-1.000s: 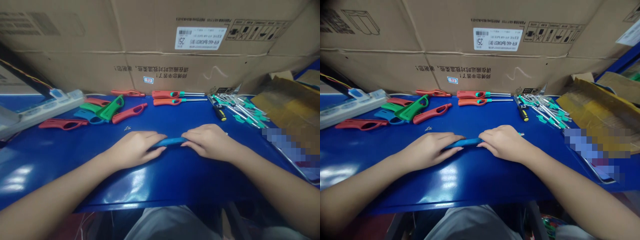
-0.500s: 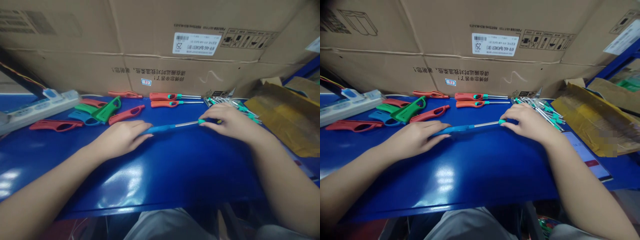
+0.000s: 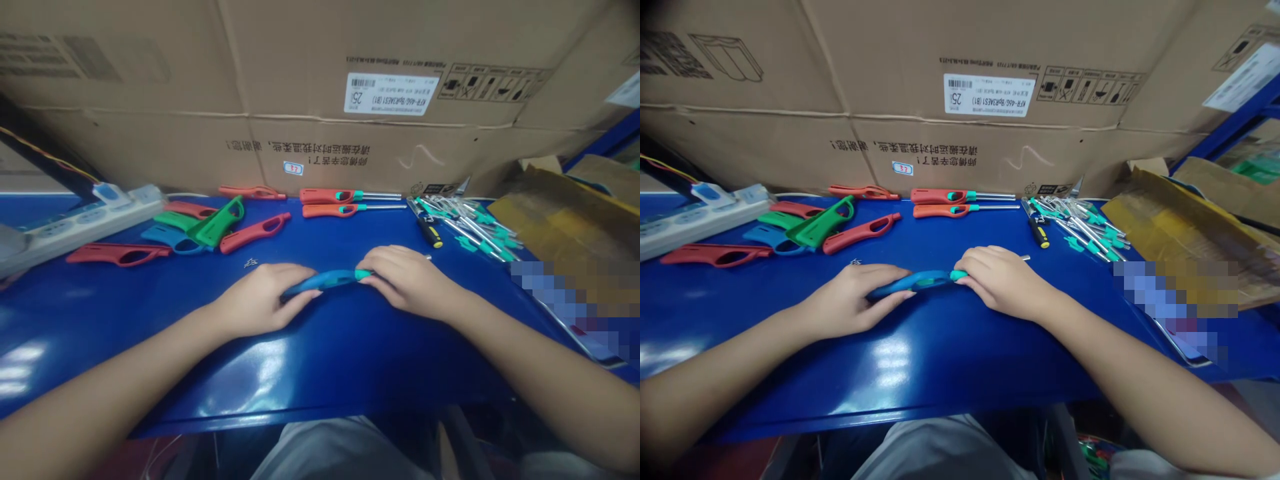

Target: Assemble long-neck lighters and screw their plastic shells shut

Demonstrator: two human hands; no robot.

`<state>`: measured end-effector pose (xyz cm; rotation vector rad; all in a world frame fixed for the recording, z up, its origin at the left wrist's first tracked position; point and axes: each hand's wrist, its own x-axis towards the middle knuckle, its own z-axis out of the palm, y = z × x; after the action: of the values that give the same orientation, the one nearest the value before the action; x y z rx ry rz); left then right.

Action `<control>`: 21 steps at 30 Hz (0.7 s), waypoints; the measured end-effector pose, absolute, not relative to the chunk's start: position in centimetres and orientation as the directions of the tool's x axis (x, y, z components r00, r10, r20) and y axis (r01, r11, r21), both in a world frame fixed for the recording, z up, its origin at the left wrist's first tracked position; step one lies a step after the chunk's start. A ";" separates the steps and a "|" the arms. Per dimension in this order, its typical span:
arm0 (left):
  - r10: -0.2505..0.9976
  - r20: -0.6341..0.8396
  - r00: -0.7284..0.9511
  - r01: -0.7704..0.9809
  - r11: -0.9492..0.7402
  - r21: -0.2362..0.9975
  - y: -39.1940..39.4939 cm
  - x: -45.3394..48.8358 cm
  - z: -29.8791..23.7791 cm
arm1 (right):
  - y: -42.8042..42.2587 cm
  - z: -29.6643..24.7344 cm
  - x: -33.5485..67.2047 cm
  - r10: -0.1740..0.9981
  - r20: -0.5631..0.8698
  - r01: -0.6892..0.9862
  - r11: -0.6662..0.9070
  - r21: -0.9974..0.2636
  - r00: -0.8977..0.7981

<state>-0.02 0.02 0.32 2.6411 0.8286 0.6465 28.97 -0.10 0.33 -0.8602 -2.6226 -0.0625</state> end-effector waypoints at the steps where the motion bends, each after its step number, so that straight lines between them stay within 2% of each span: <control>1: 0.612 0.317 0.725 0.450 -0.769 0.455 0.0 0.1 0.4 | -0.2 0.2 29.0 0.542 0.383 0.568 0.821 -0.054 -0.748; 3: 0.630 0.295 0.718 0.438 -0.740 0.511 -0.2 0.2 0.6 | -0.3 0.0 29.0 0.509 0.407 0.544 0.838 -0.037 -0.758; 5: 0.618 0.309 0.723 0.432 -0.753 0.497 -0.3 0.2 0.6 | -0.5 -0.2 28.9 0.508 0.411 0.534 0.844 -0.059 -0.757; 7: 0.576 0.352 0.738 0.426 -0.802 0.418 -0.5 0.1 0.4 | -0.6 -0.5 28.9 0.531 0.388 0.537 0.837 -0.102 -0.753; 10: 0.487 0.417 0.767 0.431 -0.873 0.227 -0.9 -0.1 0.0 | -0.8 -0.8 28.7 0.573 0.334 0.538 0.819 -0.200 -0.748; 12: 0.458 0.435 0.775 0.435 -0.886 0.159 -1.0 -0.1 -0.3 | -0.9 -1.0 28.5 0.610 0.316 0.540 0.792 -0.285 -0.727; 14: 0.466 0.439 0.768 0.426 -0.884 0.193 -1.1 0.0 -0.4 | -0.9 -1.1 28.4 0.640 0.314 0.543 0.765 -0.346 -0.701; 16: 0.507 0.427 0.749 0.417 -0.861 0.291 -1.1 0.1 -0.4 | -1.0 -1.2 28.3 0.650 0.321 0.544 0.756 -0.364 -0.689; 21: 0.615 0.348 0.708 0.423 -0.763 0.488 -0.9 0.5 0.1 | -1.0 -1.2 28.2 0.608 0.385 0.532 0.794 -0.293 -0.694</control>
<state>0.47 -0.91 0.08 2.5422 0.8068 0.7099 28.16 -1.04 -1.22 -0.8521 -2.5136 0.2180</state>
